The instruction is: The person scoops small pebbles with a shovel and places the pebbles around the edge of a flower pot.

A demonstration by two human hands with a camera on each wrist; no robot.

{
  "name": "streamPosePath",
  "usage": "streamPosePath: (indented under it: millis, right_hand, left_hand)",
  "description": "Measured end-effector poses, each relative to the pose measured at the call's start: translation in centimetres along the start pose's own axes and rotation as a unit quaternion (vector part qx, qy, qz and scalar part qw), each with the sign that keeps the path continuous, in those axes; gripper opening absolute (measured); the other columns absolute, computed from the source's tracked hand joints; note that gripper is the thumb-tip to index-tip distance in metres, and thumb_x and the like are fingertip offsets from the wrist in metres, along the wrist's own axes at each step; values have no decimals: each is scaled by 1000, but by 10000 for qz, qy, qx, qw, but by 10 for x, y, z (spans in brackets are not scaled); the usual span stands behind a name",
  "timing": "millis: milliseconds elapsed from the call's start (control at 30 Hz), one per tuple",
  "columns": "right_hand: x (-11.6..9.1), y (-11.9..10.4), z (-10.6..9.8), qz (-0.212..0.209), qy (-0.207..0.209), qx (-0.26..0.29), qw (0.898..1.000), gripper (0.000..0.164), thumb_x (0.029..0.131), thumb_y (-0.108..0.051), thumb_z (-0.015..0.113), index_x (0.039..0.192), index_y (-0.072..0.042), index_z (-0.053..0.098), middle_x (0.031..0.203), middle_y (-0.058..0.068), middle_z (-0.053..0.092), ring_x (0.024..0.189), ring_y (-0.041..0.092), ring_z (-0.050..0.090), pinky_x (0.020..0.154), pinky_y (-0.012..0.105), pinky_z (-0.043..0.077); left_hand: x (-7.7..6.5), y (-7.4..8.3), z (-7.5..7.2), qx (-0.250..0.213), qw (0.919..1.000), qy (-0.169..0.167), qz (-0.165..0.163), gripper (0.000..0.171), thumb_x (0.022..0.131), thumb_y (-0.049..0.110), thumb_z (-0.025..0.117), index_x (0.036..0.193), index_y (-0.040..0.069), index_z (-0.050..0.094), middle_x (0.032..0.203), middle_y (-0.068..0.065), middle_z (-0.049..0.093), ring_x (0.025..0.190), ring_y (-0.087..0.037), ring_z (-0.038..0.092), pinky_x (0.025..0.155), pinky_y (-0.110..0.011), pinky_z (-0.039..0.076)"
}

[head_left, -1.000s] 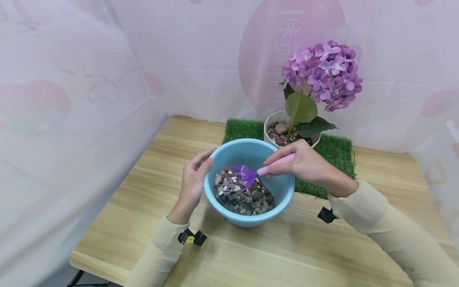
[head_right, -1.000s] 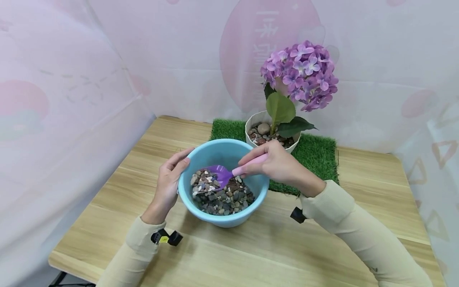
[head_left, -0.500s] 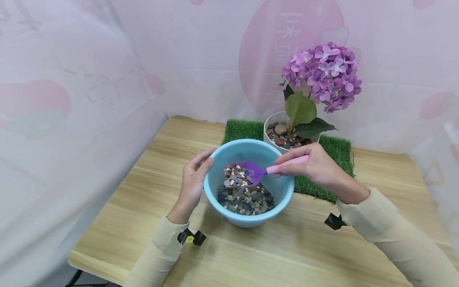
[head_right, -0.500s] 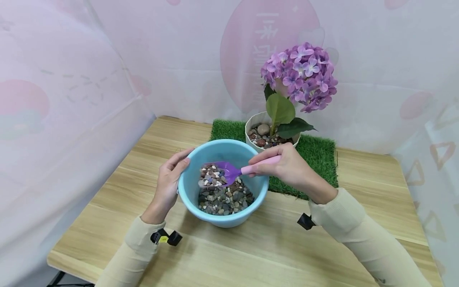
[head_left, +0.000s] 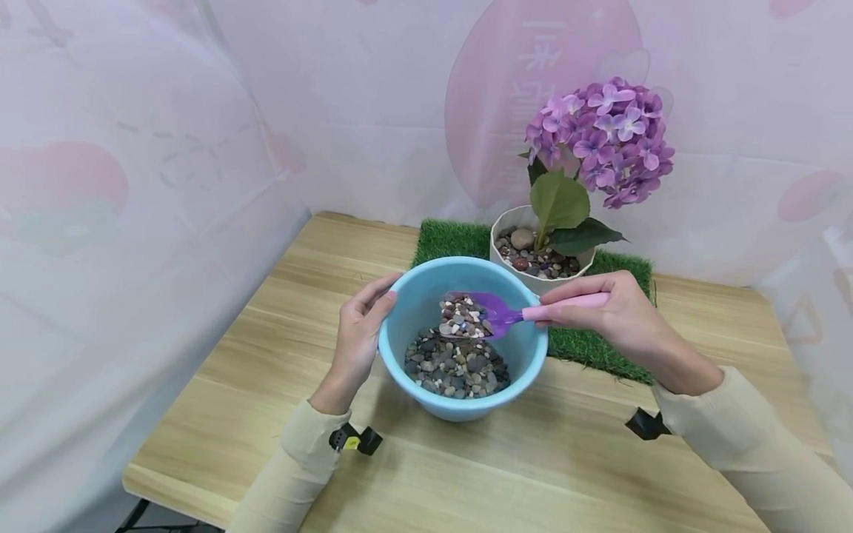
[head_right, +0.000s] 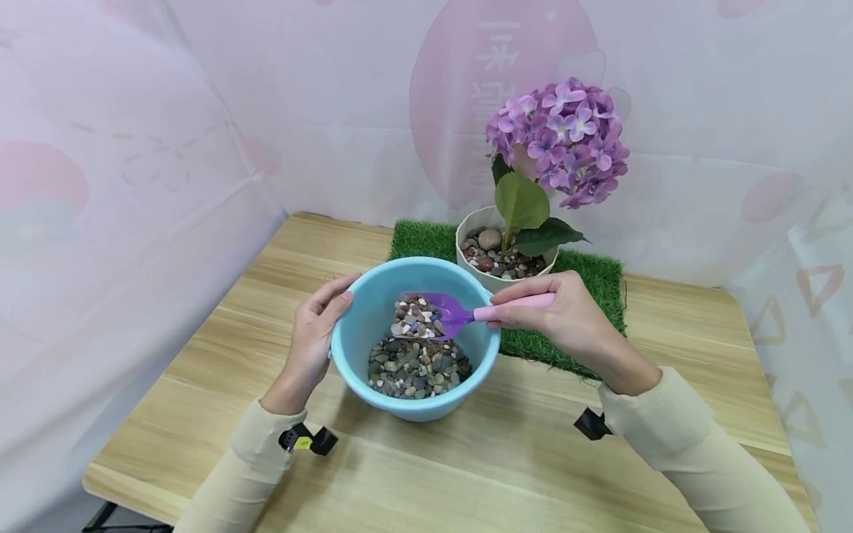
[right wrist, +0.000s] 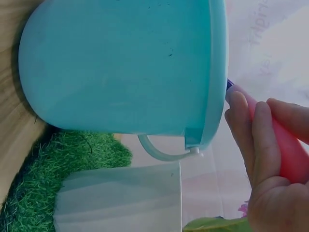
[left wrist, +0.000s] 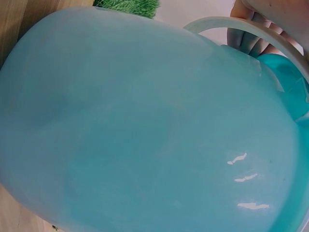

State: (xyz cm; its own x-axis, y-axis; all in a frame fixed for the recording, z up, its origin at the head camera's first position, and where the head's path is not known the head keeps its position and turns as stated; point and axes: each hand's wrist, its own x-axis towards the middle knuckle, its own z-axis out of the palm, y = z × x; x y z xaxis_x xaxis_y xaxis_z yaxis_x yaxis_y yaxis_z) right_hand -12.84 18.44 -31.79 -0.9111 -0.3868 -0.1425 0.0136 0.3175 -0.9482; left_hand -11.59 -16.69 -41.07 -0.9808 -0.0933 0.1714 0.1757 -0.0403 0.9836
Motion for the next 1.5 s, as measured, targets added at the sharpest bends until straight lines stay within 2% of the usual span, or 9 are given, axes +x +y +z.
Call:
streamPosePath:
  millis: [133, 300, 433, 667, 1000, 1100, 1333, 1500]
  right_hand:
    - [-3, 4, -4, -39, 10, 302, 9995, 45, 93, -27, 83, 128, 1, 73, 110, 12, 81, 105, 30, 79, 99, 31, 65]
    - [-5, 9, -9, -296, 3, 355, 9989, 41, 96, -17, 79, 127, 9, 70, 108, 13, 81, 101, 30, 80, 96, 33, 66]
    - [-7, 12, -14, -408, 34, 250, 9988, 34, 97, -14, 78, 124, 7, 73, 106, 11, 82, 98, 27, 81, 93, 32, 67]
    - [-12, 15, -20, -316, 183, -68, 9993, 29, 99, -17, 76, 122, 0, 75, 105, 7, 83, 99, 22, 81, 92, 23, 65]
    - [-20, 19, -26, -341, 411, -113, 9985, 29, 98, -15, 77, 122, 1, 75, 103, 5, 83, 96, 20, 81, 89, 24, 67]
    - [-21, 20, -27, -326, 530, -22, 9981, 29, 97, -14, 78, 121, 1, 76, 103, 5, 83, 96, 20, 81, 88, 27, 68]
    - [-23, 24, -35, -451, 562, 657, 9952, 24, 96, -5, 77, 119, 2, 77, 103, 8, 83, 93, 20, 81, 88, 27, 67]
    - [-26, 26, -39, -420, 701, 787, 9935, 24, 95, -3, 77, 119, 2, 77, 103, 8, 83, 92, 20, 82, 87, 28, 67]
  left_hand:
    - [0, -1, -1, -24, 10000, -38, 16, 37, 108, 14, 58, 143, 0, 61, 138, -22, 67, 114, -19, 72, 97, -34, 66]
    - [0, -1, -1, -43, 9999, -100, 54, 38, 109, 14, 57, 144, 0, 61, 140, -21, 67, 116, -20, 72, 99, -36, 66]
    - [0, -2, -1, -32, 9999, -92, 50, 38, 109, 15, 57, 144, 0, 61, 139, -20, 67, 117, -20, 71, 99, -34, 66]
    - [0, -1, -1, 10, 10000, -87, 42, 38, 109, 15, 57, 144, -1, 60, 139, -19, 67, 120, -22, 70, 101, -32, 65]
    - [0, 0, -1, -75, 9999, -70, 61, 37, 108, 14, 57, 143, 0, 62, 138, -20, 68, 116, -18, 71, 100, -32, 65]
    - [-1, 0, -1, -74, 9999, -72, 65, 37, 108, 13, 57, 143, -1, 61, 138, -20, 68, 115, -16, 71, 100, -31, 65]
    - [0, 0, -1, -79, 9999, -91, 58, 37, 109, 13, 57, 143, 0, 61, 140, -20, 67, 116, -16, 71, 100, -32, 65]
    - [0, -1, 0, -112, 9999, -75, 74, 37, 109, 13, 56, 142, 0, 62, 139, -20, 67, 115, -15, 71, 99, -31, 65]
